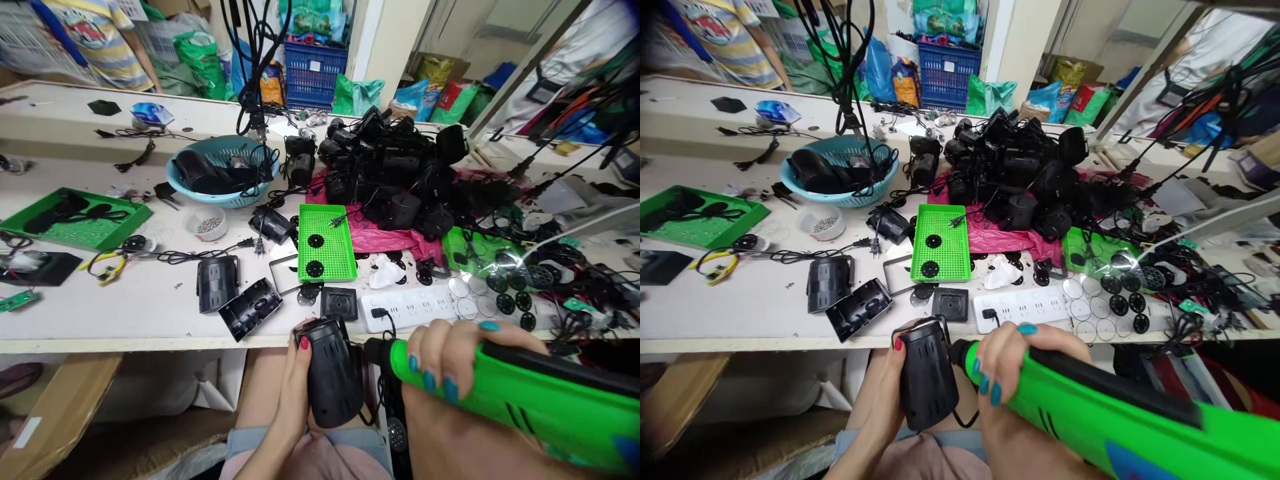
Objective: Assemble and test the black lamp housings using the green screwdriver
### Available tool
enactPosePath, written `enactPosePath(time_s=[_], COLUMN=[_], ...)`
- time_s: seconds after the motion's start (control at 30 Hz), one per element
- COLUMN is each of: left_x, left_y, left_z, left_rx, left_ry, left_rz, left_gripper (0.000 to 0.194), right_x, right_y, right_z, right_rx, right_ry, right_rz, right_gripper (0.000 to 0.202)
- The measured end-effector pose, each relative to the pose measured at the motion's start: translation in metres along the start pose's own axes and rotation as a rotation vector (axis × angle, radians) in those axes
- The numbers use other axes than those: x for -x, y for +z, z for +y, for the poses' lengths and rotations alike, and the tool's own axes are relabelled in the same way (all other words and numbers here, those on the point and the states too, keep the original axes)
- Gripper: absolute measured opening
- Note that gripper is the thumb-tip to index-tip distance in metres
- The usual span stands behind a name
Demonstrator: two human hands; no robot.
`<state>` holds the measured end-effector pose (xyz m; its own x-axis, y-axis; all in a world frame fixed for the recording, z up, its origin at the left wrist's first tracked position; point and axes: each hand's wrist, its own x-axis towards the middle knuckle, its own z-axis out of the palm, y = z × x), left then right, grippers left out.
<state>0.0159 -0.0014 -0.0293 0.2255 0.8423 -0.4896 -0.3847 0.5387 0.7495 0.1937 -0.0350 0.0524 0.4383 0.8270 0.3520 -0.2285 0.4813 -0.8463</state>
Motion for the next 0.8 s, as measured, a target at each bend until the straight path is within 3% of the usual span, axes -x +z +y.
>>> enactPosePath(time_s=[0.07,0.13,0.27,0.4,0.5,0.57,0.67,0.8], left_x=[0.001,0.002,0.006,0.01,0.009,0.005,-0.004,-0.015], left_y=[-0.002,-0.003,-0.002,0.0,-0.001,-0.005,-0.015,-0.027], left_z=[-0.001,-0.003,-0.006,-0.002,0.006,0.011,0.01,-0.005], left_rx=[0.021,0.031,-0.015,0.001,0.095,0.195,0.374,0.552], left_ry=[0.019,0.014,0.024,0.054,0.059,0.005,-0.196,-0.434], left_rz=[-0.021,-0.038,-0.053,-0.039,-0.088,-0.166,-0.348,-0.657], left_gripper=[0.063,0.062,0.062,0.058,0.051,0.041,0.026,0.052], right_x=[-0.003,-0.002,0.002,0.003,0.002,0.003,0.005,0.007], right_y=[-0.003,-0.001,0.018,0.042,0.049,0.05,0.05,0.052], right_z=[0.006,0.019,0.035,0.025,0.013,0.008,0.003,0.002], right_rx=[-0.021,-0.033,-0.079,-0.061,-0.042,-0.031,-0.087,-0.179], right_ry=[-0.11,-0.102,-0.079,-0.133,-0.167,-0.135,-0.008,0.05], right_rz=[-0.113,-0.147,-0.124,-0.02,0.033,0.095,0.206,0.153], right_gripper=[0.034,0.03,0.031,0.022,0.043,0.06,0.072,0.07])
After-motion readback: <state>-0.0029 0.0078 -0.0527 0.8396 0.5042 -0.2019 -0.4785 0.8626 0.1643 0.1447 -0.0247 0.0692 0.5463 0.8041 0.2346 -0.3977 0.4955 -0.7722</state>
